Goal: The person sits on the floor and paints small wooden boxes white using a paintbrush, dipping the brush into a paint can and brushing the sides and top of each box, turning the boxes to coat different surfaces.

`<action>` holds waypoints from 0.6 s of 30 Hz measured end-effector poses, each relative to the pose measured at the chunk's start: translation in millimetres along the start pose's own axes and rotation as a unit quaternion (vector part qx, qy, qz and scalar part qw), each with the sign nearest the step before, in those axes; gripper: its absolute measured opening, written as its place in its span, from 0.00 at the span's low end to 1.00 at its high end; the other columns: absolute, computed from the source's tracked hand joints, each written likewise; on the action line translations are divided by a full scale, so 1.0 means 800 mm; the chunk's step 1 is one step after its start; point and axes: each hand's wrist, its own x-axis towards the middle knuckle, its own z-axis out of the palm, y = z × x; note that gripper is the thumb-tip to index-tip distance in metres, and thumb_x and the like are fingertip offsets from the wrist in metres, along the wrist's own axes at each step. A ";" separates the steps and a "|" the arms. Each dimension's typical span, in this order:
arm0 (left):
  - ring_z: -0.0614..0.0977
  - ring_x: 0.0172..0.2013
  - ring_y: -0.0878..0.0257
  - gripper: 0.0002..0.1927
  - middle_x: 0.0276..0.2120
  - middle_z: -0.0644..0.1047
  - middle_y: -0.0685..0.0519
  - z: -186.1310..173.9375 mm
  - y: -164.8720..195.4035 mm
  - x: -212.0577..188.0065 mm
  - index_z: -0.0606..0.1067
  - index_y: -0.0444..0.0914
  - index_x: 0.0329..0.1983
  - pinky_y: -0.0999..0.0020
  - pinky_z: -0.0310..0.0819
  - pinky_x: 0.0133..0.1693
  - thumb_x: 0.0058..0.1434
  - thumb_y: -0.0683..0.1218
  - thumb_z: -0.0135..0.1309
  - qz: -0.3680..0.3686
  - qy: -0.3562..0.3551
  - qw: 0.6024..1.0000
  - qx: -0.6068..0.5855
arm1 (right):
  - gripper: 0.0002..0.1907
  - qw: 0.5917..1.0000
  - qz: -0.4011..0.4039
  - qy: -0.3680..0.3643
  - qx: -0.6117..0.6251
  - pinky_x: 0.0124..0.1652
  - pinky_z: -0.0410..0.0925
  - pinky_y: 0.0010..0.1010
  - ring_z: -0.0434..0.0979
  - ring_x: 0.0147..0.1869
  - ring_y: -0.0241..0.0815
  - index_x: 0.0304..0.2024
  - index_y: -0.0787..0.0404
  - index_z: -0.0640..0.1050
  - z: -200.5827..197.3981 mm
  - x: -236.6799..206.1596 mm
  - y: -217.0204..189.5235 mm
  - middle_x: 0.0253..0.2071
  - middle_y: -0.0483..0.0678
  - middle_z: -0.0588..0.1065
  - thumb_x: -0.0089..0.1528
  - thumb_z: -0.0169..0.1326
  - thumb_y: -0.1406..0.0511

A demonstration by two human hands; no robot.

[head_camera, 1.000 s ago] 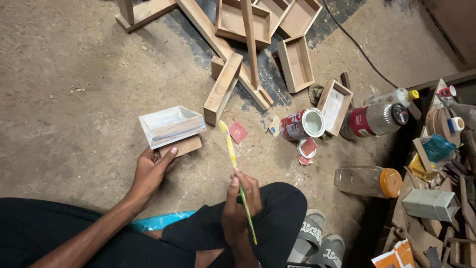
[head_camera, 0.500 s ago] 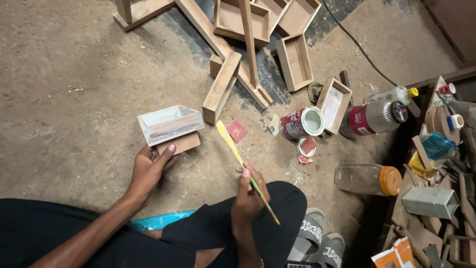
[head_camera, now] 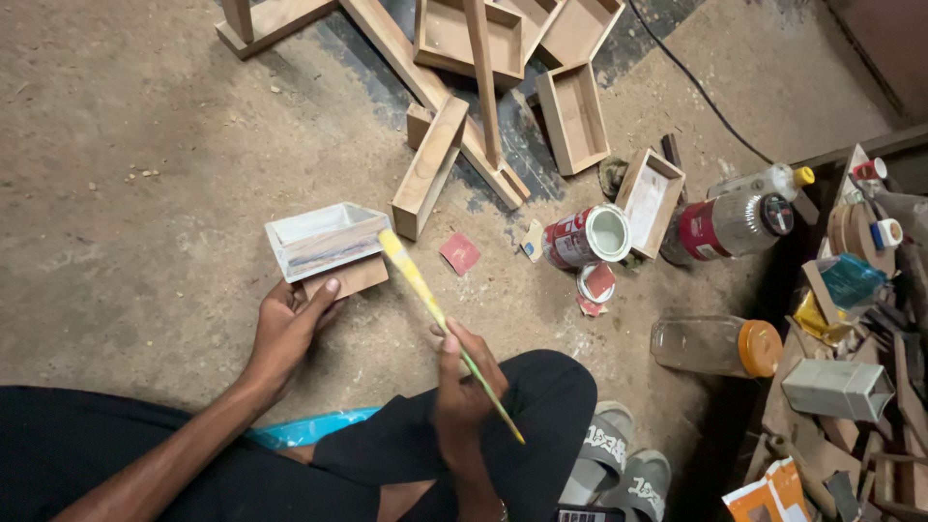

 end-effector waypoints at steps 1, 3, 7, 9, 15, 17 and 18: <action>0.82 0.48 0.64 0.23 0.51 0.79 0.48 0.000 -0.001 0.000 0.70 0.31 0.61 0.70 0.79 0.49 0.65 0.46 0.56 0.005 -0.002 1.000 -0.006 | 0.10 0.999 -0.015 -0.003 -0.028 0.41 0.73 0.25 0.82 0.40 0.37 0.50 0.69 0.80 -0.001 0.000 0.000 0.39 0.55 0.83 0.67 0.53 0.73; 0.82 0.49 0.65 0.23 0.52 0.79 0.49 0.000 -0.002 0.001 0.70 0.31 0.60 0.71 0.80 0.49 0.65 0.46 0.56 0.016 -0.004 1.000 -0.021 | 0.10 0.998 -0.030 0.007 -0.049 0.41 0.75 0.25 0.83 0.40 0.37 0.49 0.68 0.81 -0.001 -0.001 0.000 0.38 0.55 0.83 0.66 0.54 0.73; 0.81 0.48 0.65 0.23 0.52 0.80 0.48 0.000 -0.003 0.002 0.71 0.30 0.61 0.70 0.78 0.49 0.65 0.46 0.56 0.028 -0.007 1.000 -0.011 | 0.10 0.999 -0.011 0.032 0.017 0.41 0.75 0.26 0.82 0.39 0.37 0.50 0.69 0.80 0.001 0.000 0.001 0.39 0.54 0.83 0.67 0.52 0.74; 0.81 0.48 0.64 0.23 0.52 0.79 0.48 0.000 -0.004 0.001 0.71 0.31 0.61 0.70 0.78 0.48 0.66 0.46 0.56 0.011 -0.001 1.000 -0.005 | 0.10 1.000 -0.011 0.015 0.018 0.41 0.75 0.27 0.82 0.38 0.37 0.49 0.69 0.80 0.003 0.000 0.000 0.39 0.54 0.83 0.66 0.52 0.74; 0.81 0.50 0.66 0.23 0.53 0.79 0.50 0.000 -0.003 0.002 0.70 0.32 0.61 0.70 0.79 0.50 0.64 0.45 0.56 0.014 -0.003 1.000 -0.019 | 0.08 0.995 -0.057 0.016 -0.082 0.41 0.74 0.27 0.83 0.38 0.38 0.46 0.68 0.81 0.000 -0.003 -0.008 0.37 0.53 0.83 0.65 0.54 0.73; 0.81 0.50 0.65 0.23 0.53 0.79 0.49 0.000 -0.004 0.001 0.70 0.31 0.61 0.69 0.78 0.51 0.65 0.45 0.56 0.016 -0.006 1.000 -0.021 | 0.09 0.995 -0.051 0.019 -0.081 0.40 0.74 0.27 0.82 0.38 0.38 0.47 0.68 0.81 0.000 -0.005 -0.010 0.38 0.53 0.83 0.66 0.53 0.73; 0.81 0.50 0.64 0.23 0.53 0.79 0.48 0.000 -0.004 0.001 0.71 0.30 0.61 0.69 0.78 0.51 0.66 0.45 0.56 0.017 -0.010 1.000 -0.020 | 0.09 0.997 -0.041 0.003 -0.071 0.40 0.74 0.27 0.82 0.38 0.38 0.47 0.68 0.81 0.001 -0.006 -0.010 0.37 0.53 0.82 0.66 0.54 0.73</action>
